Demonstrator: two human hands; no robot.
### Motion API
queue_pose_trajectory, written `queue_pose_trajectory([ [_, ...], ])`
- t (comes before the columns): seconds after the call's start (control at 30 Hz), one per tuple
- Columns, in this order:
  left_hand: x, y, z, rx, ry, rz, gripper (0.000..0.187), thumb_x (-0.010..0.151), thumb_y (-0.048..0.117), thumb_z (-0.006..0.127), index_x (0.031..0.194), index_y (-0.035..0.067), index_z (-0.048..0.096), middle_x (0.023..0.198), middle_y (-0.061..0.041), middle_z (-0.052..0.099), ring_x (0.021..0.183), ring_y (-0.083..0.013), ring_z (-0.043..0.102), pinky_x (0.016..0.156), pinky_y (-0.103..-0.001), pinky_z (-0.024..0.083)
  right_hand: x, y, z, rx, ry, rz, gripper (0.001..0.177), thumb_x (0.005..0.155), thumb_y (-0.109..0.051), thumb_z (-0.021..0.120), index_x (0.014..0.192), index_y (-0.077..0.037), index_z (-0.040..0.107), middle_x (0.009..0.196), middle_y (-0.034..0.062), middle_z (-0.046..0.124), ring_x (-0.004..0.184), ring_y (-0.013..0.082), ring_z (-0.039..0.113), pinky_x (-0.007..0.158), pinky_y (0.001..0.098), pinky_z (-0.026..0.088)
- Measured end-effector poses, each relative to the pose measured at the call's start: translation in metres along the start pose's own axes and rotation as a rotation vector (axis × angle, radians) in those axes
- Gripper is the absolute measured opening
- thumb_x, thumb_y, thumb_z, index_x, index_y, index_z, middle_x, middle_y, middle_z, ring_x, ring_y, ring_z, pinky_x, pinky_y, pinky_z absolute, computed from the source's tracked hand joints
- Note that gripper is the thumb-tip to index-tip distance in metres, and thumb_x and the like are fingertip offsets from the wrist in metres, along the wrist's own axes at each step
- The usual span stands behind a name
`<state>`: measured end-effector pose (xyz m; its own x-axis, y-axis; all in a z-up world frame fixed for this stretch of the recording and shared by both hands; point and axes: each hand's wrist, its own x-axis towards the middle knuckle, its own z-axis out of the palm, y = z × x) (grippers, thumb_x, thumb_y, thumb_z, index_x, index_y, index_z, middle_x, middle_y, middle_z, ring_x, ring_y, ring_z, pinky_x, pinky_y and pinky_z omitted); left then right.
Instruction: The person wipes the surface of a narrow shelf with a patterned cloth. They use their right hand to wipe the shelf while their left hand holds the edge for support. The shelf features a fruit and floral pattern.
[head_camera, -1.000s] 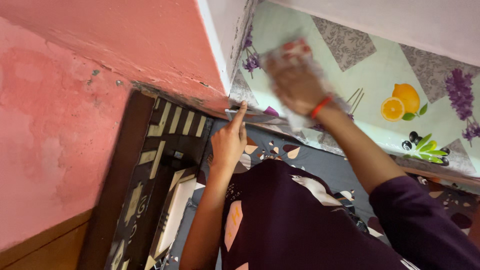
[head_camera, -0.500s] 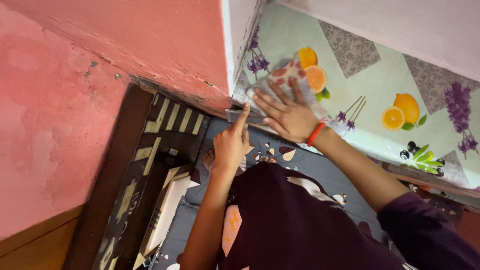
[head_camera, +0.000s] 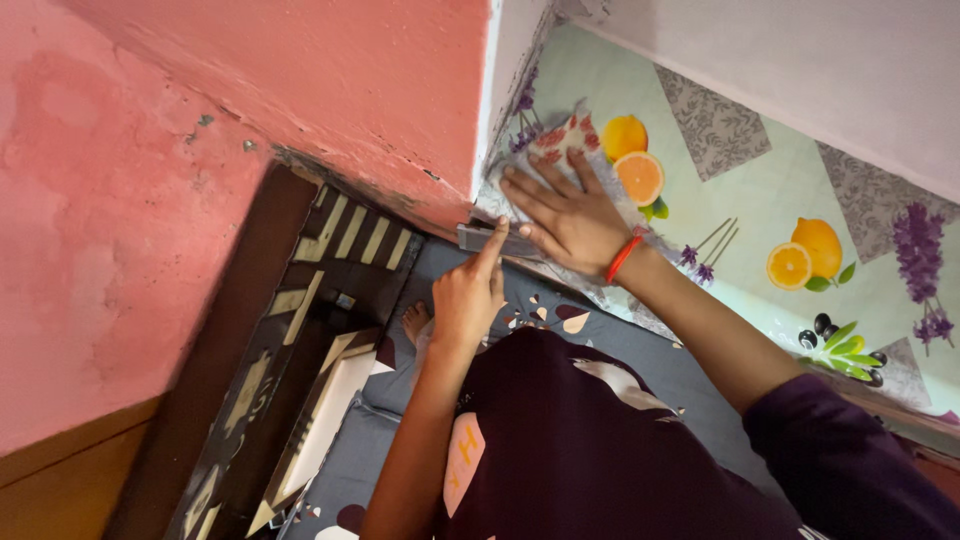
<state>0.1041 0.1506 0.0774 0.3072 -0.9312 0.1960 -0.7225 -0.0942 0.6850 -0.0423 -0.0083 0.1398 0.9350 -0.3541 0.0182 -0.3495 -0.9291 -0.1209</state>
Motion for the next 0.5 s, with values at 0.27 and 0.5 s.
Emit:
queue_pose_trajectory([
  [0.27, -0.001, -0.002, -0.001, 0.017, -0.001, 0.002, 0.069, 0.089, 0.01, 0.068, 0.153, 0.028, 0.049, 0.09, -0.013, 0.076, 0.067, -0.0341, 0.072, 0.06, -0.048, 0.057, -0.004, 0.052, 0.009, 0.036, 0.105, 0.328, 0.063, 0.112, -0.039, 0.032, 0.165, -0.006, 0.028, 0.166, 0.0194, 0.034, 0.153, 0.0399, 0.027, 0.125, 0.0612, 0.008],
  [0.5, 0.001, -0.007, 0.0, 0.037, -0.029, 0.008, 0.065, 0.092, 0.012, 0.067, 0.152, 0.031, 0.049, 0.089, -0.012, 0.077, 0.064, -0.0332, 0.072, 0.057, -0.047, 0.057, -0.123, 0.117, 0.012, -0.03, 0.214, 0.73, 0.062, 0.11, -0.034, 0.035, 0.164, -0.004, 0.03, 0.169, 0.021, 0.031, 0.155, 0.0406, 0.028, 0.125, 0.0626, 0.012],
])
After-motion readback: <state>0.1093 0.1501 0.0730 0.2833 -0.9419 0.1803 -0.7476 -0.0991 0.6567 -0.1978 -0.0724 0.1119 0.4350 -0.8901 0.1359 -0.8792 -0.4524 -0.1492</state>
